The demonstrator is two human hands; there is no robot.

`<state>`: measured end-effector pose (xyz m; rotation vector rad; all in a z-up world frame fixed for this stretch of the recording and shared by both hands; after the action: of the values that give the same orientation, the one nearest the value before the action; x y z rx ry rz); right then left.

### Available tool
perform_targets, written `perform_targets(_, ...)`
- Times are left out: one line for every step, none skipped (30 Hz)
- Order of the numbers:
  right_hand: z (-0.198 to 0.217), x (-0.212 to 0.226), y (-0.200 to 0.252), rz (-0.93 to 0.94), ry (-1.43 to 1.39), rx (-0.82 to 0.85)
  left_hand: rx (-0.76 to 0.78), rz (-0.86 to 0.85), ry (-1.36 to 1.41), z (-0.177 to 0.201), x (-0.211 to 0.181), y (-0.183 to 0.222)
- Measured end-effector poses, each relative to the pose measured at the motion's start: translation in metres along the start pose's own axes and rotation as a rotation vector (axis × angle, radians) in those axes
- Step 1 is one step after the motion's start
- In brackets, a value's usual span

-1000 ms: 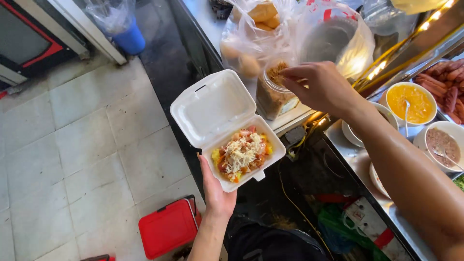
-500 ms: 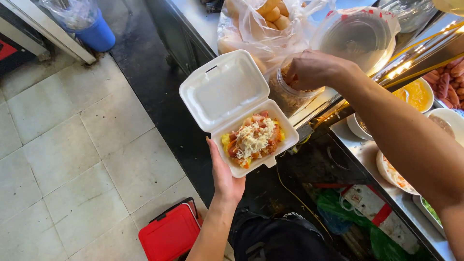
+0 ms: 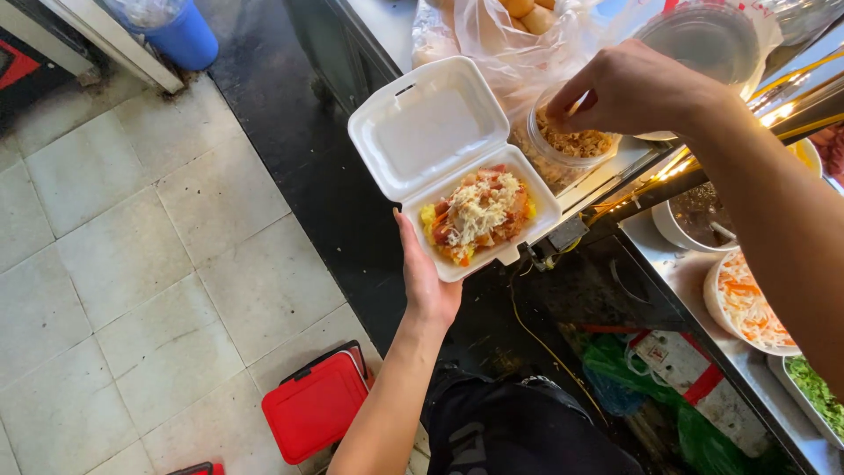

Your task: Preparing a takeaway container of yellow sticky rice by adding various meat toppings, vegetables, and sauces.

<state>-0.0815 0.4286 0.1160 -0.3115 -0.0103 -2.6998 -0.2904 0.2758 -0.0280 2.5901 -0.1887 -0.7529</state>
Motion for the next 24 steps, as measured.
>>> perform_targets(-0.004, -0.004, 0.0, 0.008, 0.004, -0.014, -0.004, 0.009, 0.001, -0.001, 0.001, -0.001)
perform_targets(-0.007, -0.007, 0.002, 0.008, 0.004, -0.014, -0.005, 0.009, 0.001, -0.003, -0.001, 0.0)
perform_targets(-0.008, -0.008, 0.003, 0.02, -0.002, -0.04, -0.009, 0.023, 0.001, -0.005, -0.002, 0.001)
perform_targets(-0.009, -0.009, 0.004, 0.034, -0.007, -0.065, -0.015, 0.037, 0.002, -0.007, -0.002, 0.002)
perform_targets(-0.003, -0.003, 0.007, 0.035, -0.007, -0.065, -0.016, 0.036, 0.003, -0.005, -0.001, -0.001)
perform_targets(0.003, 0.001, 0.008, 0.011, -0.003, -0.08, -0.004, 0.029, 0.011, -0.003, 0.0, -0.002)
perform_targets(0.009, 0.006, 0.01, -0.013, 0.002, -0.096, 0.008, 0.022, 0.018, -0.001, 0.0, -0.004)
perform_targets(0.017, 0.02, 0.013, -0.007, -0.004, -0.091, -0.001, 0.018, 0.019, 0.001, 0.0, -0.005)
perform_targets(0.026, 0.033, 0.016, -0.01, -0.026, -0.099, 0.001, 0.013, 0.024, 0.002, 0.0, -0.007)
perform_targets(0.037, 0.045, 0.02, -0.016, -0.046, -0.108, 0.004, 0.01, 0.028, 0.002, 0.001, -0.008)
perform_targets(0.043, 0.067, 0.024, -0.012, -0.051, -0.104, -0.003, 0.007, 0.027, 0.003, 0.001, -0.007)
perform_targets(0.051, 0.094, 0.028, 0.055, -0.125, -0.097, -0.008, 0.013, 0.026, 0.003, 0.003, -0.008)
perform_targets(0.058, 0.122, 0.034, 0.122, -0.199, -0.091, -0.013, 0.018, 0.024, 0.004, 0.005, -0.008)
perform_targets(0.056, 0.133, 0.035, 0.123, -0.201, -0.089, -0.016, 0.018, 0.024, 0.004, 0.006, -0.008)
perform_targets(0.052, 0.148, 0.037, 0.163, -0.198, -0.053, -0.004, 0.015, 0.027, 0.002, 0.006, -0.008)
perform_targets(0.047, 0.163, 0.039, 0.201, -0.195, -0.017, 0.008, 0.013, 0.029, 0.001, 0.007, -0.007)
perform_targets(0.046, 0.162, 0.039, 0.201, -0.197, -0.014, 0.004, 0.014, 0.029, 0.002, 0.005, -0.006)
perform_targets(0.043, 0.16, 0.04, 0.194, -0.148, 0.001, 0.005, 0.021, 0.022, 0.002, 0.004, -0.004)
perform_targets(0.041, 0.158, 0.041, 0.188, -0.099, 0.016, 0.007, 0.028, 0.015, 0.003, 0.003, -0.003)
perform_targets(0.041, 0.158, 0.041, 0.188, -0.101, 0.018, 0.004, 0.029, 0.014, 0.004, 0.001, -0.001)
perform_targets(0.042, 0.157, 0.04, 0.182, -0.103, 0.021, 0.008, 0.034, 0.004, 0.004, -0.001, 0.001)
perform_targets(0.044, 0.155, 0.041, 0.174, -0.103, 0.022, 0.014, 0.041, -0.006, 0.003, -0.002, 0.002)
perform_targets(0.044, 0.153, 0.042, 0.172, -0.103, 0.023, 0.015, 0.043, -0.007, 0.003, -0.003, 0.005)
perform_targets(0.046, 0.147, 0.041, 0.14, -0.096, 0.002, 0.022, 0.043, -0.011, 0.001, -0.004, 0.006)
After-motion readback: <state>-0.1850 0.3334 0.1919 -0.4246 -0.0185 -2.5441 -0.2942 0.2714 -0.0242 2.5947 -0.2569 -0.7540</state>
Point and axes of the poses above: each hand's wrist, its own y-axis away from the middle knuckle, its own z-axis out of the back of the hand, x = y × z, the point moved 9 cm from there along -y, towards the middle knuckle, and after that the axes turned 11 degrees about -x, right-handed, at the moved point
